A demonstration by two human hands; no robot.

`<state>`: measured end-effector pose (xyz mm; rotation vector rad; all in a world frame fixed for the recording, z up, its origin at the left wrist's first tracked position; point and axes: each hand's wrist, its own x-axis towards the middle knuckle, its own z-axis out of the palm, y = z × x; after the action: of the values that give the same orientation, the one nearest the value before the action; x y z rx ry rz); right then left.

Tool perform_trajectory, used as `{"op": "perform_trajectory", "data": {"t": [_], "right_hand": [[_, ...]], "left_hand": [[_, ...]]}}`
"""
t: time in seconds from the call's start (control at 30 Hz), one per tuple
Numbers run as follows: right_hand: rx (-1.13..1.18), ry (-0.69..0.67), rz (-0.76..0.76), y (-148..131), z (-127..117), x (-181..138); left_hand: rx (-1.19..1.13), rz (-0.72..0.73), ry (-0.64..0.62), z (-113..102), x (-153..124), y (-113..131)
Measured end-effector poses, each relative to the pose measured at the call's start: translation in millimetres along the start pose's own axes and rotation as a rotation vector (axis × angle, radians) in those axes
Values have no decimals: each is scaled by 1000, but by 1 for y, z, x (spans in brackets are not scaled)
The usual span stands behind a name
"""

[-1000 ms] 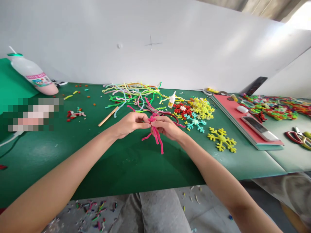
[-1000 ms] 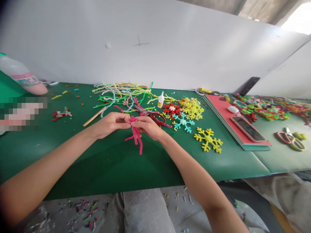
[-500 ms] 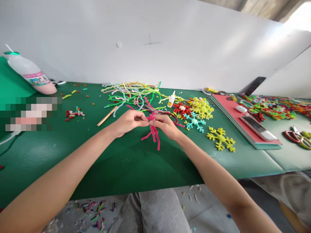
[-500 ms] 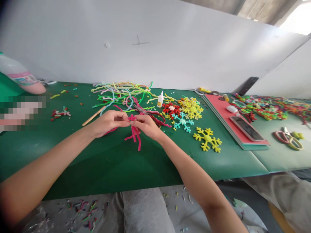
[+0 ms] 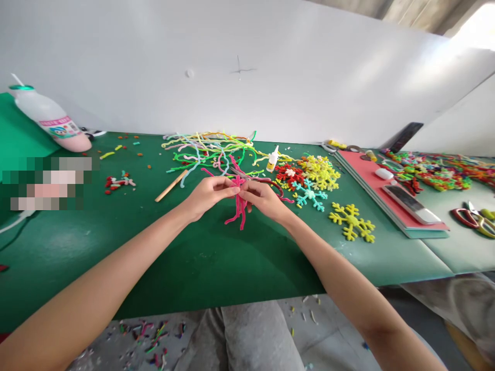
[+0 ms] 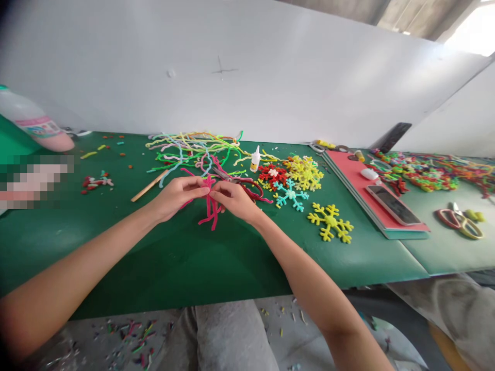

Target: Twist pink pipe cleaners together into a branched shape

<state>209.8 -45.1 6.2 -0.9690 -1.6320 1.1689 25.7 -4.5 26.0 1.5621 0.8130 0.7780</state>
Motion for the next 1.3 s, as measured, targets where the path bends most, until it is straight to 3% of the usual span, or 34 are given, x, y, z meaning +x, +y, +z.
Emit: {"op": "perform_trajectory", "data": {"t": [0.23, 0.4, 0.63, 1.03, 1.3], "right_hand": [[-165, 13, -42, 4, 5, -1], [-558, 72, -219, 0, 2, -3], [-1011, 160, -343, -7, -6, -7], [-1208, 166, -508, -1, -10, -5], [-1151, 207, -471, -4, -12, -5]], "left_hand": [[84, 88, 99, 5, -1, -3], [7, 60, 35, 4, 0, -4], [-38, -4, -17, 4, -1, -2], [81, 23, -56, 1, 1, -3], [81, 10, -71, 0, 1, -7]]}}
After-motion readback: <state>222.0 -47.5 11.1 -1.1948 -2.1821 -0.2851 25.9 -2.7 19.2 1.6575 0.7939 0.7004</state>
